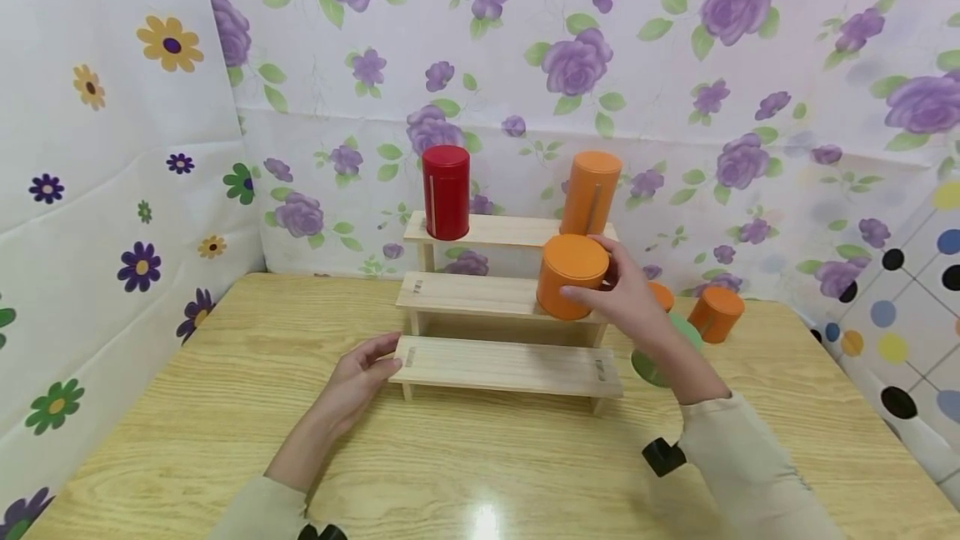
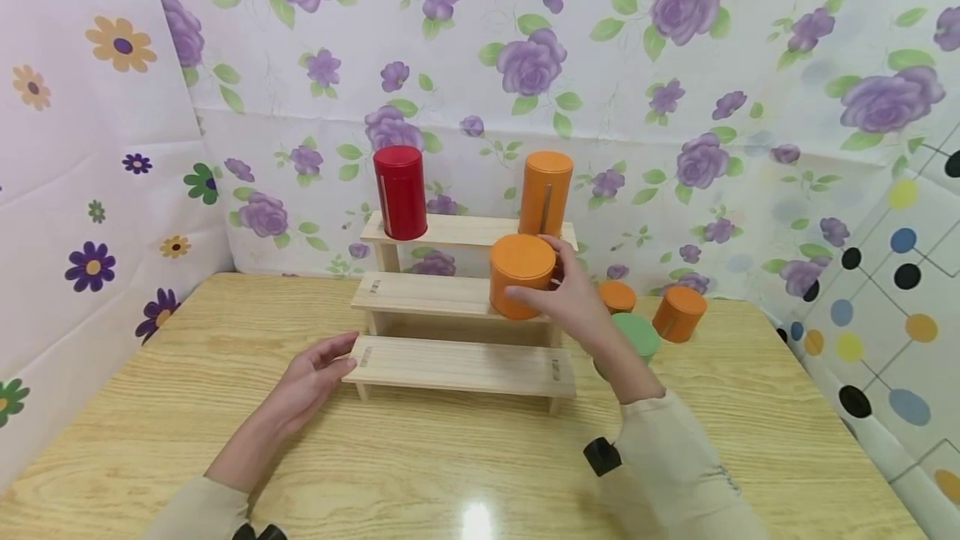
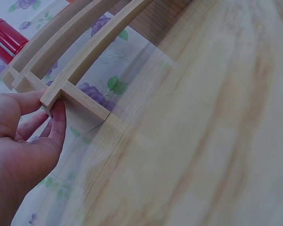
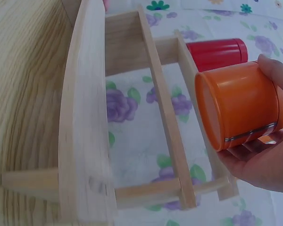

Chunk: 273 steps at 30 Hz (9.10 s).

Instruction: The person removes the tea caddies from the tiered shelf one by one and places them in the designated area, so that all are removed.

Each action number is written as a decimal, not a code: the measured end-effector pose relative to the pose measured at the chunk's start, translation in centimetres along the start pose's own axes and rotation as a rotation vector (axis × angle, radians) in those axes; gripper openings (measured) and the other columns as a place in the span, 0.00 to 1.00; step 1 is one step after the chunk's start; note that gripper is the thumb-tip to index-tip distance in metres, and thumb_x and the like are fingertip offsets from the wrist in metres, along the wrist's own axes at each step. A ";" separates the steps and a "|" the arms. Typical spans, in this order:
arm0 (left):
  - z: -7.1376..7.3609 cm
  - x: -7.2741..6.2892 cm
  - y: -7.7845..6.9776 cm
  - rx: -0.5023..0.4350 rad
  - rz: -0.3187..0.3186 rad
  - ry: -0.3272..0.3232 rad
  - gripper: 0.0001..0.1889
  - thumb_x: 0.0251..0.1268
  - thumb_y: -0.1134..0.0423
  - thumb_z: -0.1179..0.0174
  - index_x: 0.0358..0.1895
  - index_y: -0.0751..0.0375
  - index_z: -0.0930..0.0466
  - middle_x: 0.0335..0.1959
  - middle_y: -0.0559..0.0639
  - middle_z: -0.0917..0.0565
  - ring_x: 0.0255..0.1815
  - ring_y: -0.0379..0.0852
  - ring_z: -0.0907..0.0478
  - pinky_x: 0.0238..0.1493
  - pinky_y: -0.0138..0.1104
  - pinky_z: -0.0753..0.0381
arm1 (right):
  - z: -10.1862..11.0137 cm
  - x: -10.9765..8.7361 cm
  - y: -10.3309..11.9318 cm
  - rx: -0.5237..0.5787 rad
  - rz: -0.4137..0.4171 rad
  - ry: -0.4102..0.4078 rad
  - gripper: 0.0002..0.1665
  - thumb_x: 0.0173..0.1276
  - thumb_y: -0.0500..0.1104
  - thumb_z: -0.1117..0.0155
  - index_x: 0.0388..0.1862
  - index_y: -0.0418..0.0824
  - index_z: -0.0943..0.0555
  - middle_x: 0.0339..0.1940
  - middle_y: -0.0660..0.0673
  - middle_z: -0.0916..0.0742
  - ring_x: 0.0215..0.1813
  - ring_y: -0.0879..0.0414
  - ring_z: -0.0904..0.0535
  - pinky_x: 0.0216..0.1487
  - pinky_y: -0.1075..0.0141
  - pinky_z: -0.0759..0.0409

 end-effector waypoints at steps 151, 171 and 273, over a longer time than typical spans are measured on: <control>-0.2 0.1 0.2 -0.008 0.001 0.017 0.29 0.70 0.70 0.46 0.70 0.73 0.44 0.66 0.65 0.39 0.60 0.47 0.35 0.57 0.27 0.30 | 21.5 -11.0 -20.0 -0.164 -0.328 -0.099 0.60 0.73 0.46 0.42 0.73 0.37 0.80 0.74 0.23 0.61 0.73 0.31 0.55 0.72 0.49 0.51; 0.1 0.0 0.3 -0.013 0.009 -0.006 0.29 0.70 0.72 0.46 0.71 0.73 0.43 0.66 0.65 0.39 0.60 0.47 0.35 0.57 0.26 0.30 | 23.1 -11.3 -16.6 -0.293 -0.301 -0.230 0.50 0.76 0.57 0.52 0.78 0.42 0.71 0.74 0.22 0.52 0.72 0.27 0.57 0.64 0.32 0.53; 0.3 0.0 0.4 -0.006 -0.006 -0.008 0.28 0.69 0.72 0.46 0.70 0.74 0.42 0.66 0.65 0.38 0.59 0.47 0.35 0.56 0.27 0.29 | 6.2 9.7 3.4 0.042 -0.018 -0.016 0.40 0.70 0.45 0.38 0.75 0.40 0.43 0.68 0.36 0.30 0.67 0.45 0.35 0.70 0.50 0.41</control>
Point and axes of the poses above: each hand's wrist, its own x-axis towards the middle knuckle, its own z-axis out of the back of the hand, y = z × x, the point moved 9 cm from there along x, towards the middle knuckle
